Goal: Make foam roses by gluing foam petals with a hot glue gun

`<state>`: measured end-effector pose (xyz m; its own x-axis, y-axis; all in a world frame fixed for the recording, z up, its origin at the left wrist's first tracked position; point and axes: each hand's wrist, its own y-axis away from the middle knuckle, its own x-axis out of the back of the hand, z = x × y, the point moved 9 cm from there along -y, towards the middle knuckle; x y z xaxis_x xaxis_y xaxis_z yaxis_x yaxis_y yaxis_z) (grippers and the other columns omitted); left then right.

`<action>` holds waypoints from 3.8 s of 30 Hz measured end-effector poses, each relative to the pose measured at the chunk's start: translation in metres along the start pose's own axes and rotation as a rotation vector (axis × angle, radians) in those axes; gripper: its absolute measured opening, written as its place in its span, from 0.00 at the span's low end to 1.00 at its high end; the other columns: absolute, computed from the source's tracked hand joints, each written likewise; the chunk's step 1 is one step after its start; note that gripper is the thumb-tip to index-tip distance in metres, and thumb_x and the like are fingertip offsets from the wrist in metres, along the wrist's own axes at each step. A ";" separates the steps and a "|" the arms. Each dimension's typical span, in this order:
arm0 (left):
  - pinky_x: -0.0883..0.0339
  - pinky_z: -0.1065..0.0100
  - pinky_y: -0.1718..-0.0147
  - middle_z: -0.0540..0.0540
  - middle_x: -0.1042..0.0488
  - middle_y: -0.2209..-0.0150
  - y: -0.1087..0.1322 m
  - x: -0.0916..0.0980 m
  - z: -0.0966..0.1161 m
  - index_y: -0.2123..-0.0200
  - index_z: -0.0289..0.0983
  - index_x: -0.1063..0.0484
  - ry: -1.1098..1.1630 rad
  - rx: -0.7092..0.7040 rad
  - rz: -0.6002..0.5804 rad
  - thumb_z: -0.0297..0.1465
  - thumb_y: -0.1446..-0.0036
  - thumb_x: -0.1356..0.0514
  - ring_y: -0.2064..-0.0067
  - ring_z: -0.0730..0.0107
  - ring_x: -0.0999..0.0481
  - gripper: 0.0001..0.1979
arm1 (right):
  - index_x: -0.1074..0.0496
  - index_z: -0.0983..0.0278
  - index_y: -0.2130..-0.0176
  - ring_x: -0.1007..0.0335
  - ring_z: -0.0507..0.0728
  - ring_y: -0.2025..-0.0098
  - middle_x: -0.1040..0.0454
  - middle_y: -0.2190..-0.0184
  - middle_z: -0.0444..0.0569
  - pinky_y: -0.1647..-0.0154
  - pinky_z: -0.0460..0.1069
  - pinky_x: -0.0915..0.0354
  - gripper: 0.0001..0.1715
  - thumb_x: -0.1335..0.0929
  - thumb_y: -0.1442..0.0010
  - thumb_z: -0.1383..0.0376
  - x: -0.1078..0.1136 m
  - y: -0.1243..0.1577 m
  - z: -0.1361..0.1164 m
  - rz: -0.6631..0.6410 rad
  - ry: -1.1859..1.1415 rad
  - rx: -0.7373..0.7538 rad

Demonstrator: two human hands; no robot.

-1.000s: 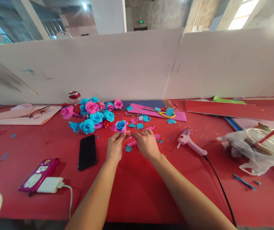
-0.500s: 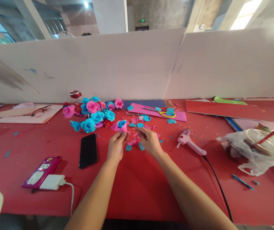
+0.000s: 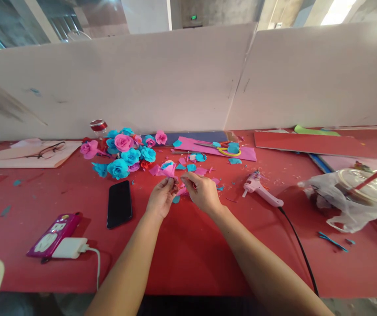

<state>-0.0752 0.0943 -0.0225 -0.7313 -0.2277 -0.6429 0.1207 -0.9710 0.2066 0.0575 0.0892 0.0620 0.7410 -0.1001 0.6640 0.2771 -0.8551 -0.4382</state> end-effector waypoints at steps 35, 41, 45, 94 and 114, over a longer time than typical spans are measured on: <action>0.37 0.70 0.68 0.49 0.26 0.76 0.003 -0.002 0.012 0.76 0.36 0.23 -0.331 -0.211 -0.012 0.38 0.59 0.30 0.72 0.74 0.30 0.11 | 0.25 0.58 0.60 0.30 0.52 0.71 0.21 0.67 0.45 0.75 0.46 0.53 0.13 0.39 0.34 0.64 -0.004 0.002 -0.012 -0.059 0.269 0.095; 0.36 0.71 0.67 0.50 0.26 0.75 0.005 -0.006 0.015 0.76 0.37 0.24 -0.292 -0.224 -0.021 0.38 0.59 0.30 0.72 0.75 0.30 0.11 | 0.27 0.58 0.61 0.29 0.52 0.71 0.21 0.67 0.46 0.74 0.46 0.50 0.12 0.39 0.34 0.64 0.001 0.002 -0.011 -0.011 0.199 0.069; 0.36 0.71 0.66 0.50 0.25 0.74 0.004 -0.003 0.018 0.76 0.37 0.24 -0.240 -0.239 -0.003 0.36 0.60 0.29 0.71 0.75 0.30 0.11 | 0.28 0.60 0.61 0.29 0.52 0.71 0.22 0.68 0.47 0.74 0.45 0.50 0.10 0.39 0.34 0.65 0.002 0.001 -0.012 -0.020 0.202 0.083; 0.42 0.71 0.72 0.52 0.37 0.79 0.014 -0.020 0.014 0.80 0.36 0.32 -0.212 -0.239 -0.126 0.36 0.54 0.32 0.74 0.76 0.38 0.13 | 0.27 0.63 0.62 0.32 0.50 0.74 0.25 0.74 0.43 0.72 0.44 0.37 0.09 0.36 0.38 0.65 -0.002 0.001 -0.002 -0.443 -0.418 0.024; 0.41 0.73 0.70 0.53 0.37 0.78 0.011 -0.008 0.013 0.81 0.35 0.35 -0.139 -0.203 -0.029 0.31 0.54 0.33 0.73 0.77 0.35 0.13 | 0.24 0.63 0.66 0.35 0.50 0.74 0.25 0.75 0.44 0.70 0.44 0.43 0.08 0.34 0.38 0.65 0.012 -0.003 -0.007 -0.286 -0.175 0.057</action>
<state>-0.0771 0.0862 -0.0058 -0.8200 -0.2013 -0.5358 0.2205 -0.9750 0.0288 0.0612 0.0870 0.0759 0.7207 0.2323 0.6532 0.5187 -0.8057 -0.2859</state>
